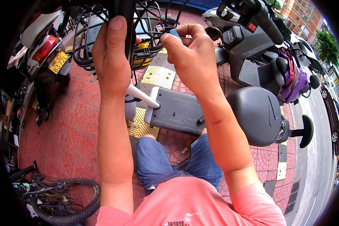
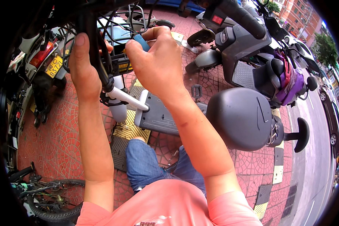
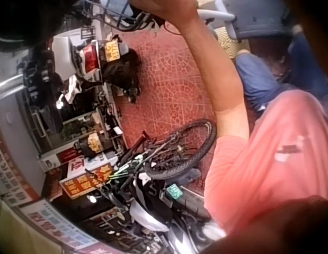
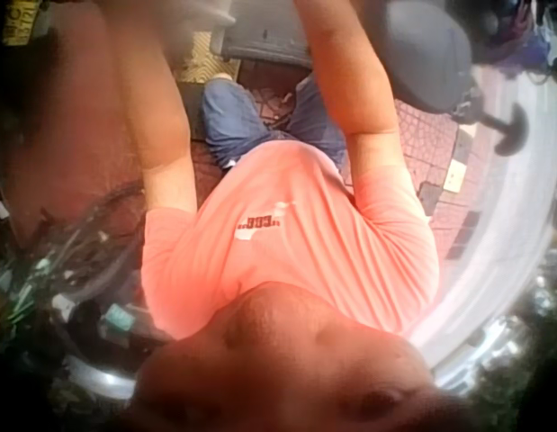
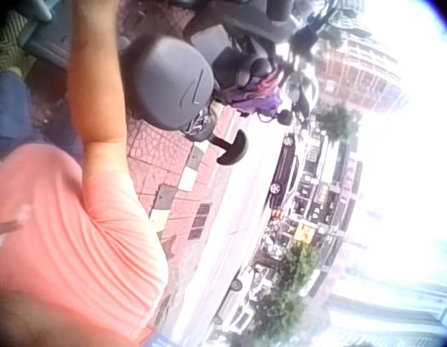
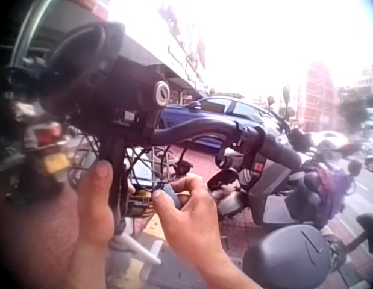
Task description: The person is connecting electrical wires on a scooter's handlebar by hand and then using a lighter to heat-shrink the wire connections.
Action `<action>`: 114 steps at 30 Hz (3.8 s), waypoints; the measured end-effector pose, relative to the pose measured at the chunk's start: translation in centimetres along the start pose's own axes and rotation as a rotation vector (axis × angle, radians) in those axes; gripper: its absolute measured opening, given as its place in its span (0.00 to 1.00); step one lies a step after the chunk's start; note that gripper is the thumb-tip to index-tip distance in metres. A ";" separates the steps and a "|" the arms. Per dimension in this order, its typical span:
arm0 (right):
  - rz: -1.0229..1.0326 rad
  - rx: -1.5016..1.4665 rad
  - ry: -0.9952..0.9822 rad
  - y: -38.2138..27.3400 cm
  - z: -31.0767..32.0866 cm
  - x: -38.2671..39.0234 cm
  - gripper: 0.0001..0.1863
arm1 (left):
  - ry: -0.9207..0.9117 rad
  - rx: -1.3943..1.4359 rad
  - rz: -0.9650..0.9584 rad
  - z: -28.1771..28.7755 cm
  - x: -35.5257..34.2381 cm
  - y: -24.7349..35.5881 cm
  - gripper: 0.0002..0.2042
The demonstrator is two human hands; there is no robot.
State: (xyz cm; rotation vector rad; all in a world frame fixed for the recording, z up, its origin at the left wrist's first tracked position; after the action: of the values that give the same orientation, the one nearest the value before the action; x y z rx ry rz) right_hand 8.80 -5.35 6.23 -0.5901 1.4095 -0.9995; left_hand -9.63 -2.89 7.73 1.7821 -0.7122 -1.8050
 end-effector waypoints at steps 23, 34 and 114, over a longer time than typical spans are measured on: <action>0.025 0.175 0.052 -0.2 2.4 0.1 0.28 | -0.016 0.061 0.001 -0.1 0.3 0.4 0.32; 0.189 0.426 -0.031 -3.7 2.5 -0.4 0.20 | 0.024 -0.025 -0.011 -0.1 0.3 0.3 0.33; 0.640 0.688 -0.365 -6.6 2.5 -1.0 0.18 | 0.365 1.112 0.186 -10.1 7.9 -3.4 0.08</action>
State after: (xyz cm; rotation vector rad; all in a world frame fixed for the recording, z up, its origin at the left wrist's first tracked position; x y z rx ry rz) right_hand 9.95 -8.32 12.66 0.1868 0.7631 -0.7317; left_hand 0.40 -5.93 -0.43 2.4553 -1.8567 -0.8930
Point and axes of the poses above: each hand's wrist, its own x-axis away from the middle knuckle, its own z-axis out of the back of the hand, y = z × x, the point moved 6 cm from there along -x, towards the middle knuckle, and after that the axes turned 8 degrees about -y, right-handed, at the moved point
